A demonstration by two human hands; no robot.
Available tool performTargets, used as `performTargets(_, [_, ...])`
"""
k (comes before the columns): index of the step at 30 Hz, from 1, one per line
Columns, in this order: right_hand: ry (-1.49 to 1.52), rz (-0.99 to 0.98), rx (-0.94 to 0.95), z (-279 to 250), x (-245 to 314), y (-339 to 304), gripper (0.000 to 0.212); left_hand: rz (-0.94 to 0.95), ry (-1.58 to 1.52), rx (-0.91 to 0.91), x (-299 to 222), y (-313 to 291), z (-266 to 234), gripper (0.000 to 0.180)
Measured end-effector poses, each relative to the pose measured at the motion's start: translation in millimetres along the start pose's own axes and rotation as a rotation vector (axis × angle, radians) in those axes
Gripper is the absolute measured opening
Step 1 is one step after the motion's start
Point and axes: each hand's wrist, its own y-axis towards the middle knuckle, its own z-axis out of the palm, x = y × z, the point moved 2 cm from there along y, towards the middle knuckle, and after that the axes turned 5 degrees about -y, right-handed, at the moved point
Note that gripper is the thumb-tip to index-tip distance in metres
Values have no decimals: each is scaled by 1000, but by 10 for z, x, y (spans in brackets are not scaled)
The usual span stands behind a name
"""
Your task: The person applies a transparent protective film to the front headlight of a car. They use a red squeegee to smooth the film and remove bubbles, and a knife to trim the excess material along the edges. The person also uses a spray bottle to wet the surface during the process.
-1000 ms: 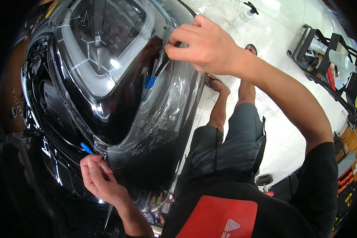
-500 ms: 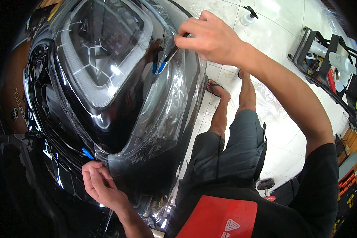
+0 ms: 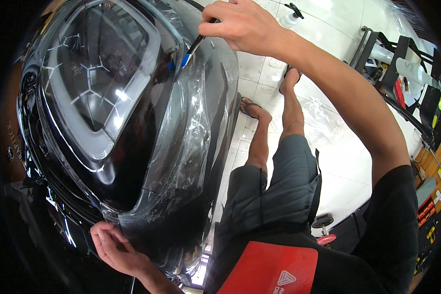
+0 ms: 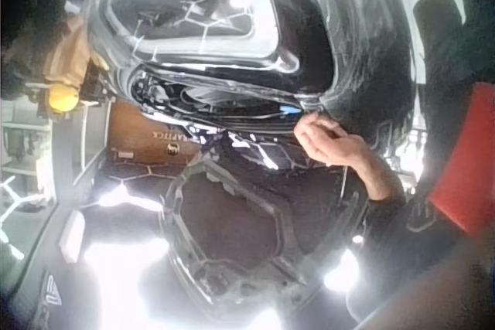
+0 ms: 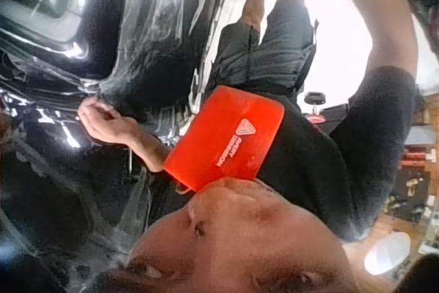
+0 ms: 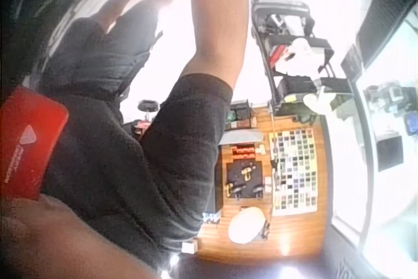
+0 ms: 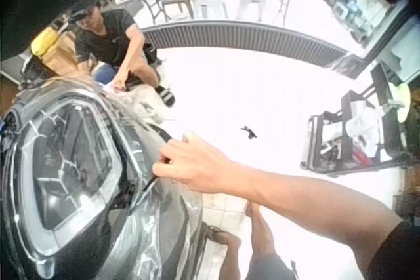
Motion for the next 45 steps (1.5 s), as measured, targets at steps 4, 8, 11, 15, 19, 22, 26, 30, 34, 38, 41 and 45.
performTargets(4, [-38,-22,-12,73,-188,9,11,134,147,-2,97,20,-54,30])
performTargets(8, [-97,-36,11,85,-312,25,9,15,53,5,45,10,-55,32])
performTargets(11, [-144,-48,40,79,-367,52,9,74,75,30,54,27,-61,32])
performTargets(15, [-183,-129,12,55,-423,149,10,115,104,11,89,38,-60,32])
performTargets(19, [-191,-218,12,57,-523,284,10,66,61,21,97,42,-88,31])
performTargets(22, [-122,-258,62,54,-569,401,8,16,19,-15,81,19,-63,30])
performTargets(26, [-148,-353,27,-46,-580,485,16,29,10,-8,51,23,-62,29])
performTargets(30, [-240,-352,151,-65,-538,510,21,-52,-14,-111,27,-45,-53,30])
performTargets(34, [-225,-418,212,-109,-544,633,19,-71,-96,-288,46,-100,-96,35])
performTargets(38, [-174,-392,271,-207,-688,657,27,210,-189,-303,257,-539,-698,31])
performTargets(41, [-135,-439,340,-197,-569,771,27,-461,-504,544,-259,-1210,768,23])
performTargets(45, [-99,-483,412,-256,-456,907,27,-797,-955,47,-275,-909,2483,31])
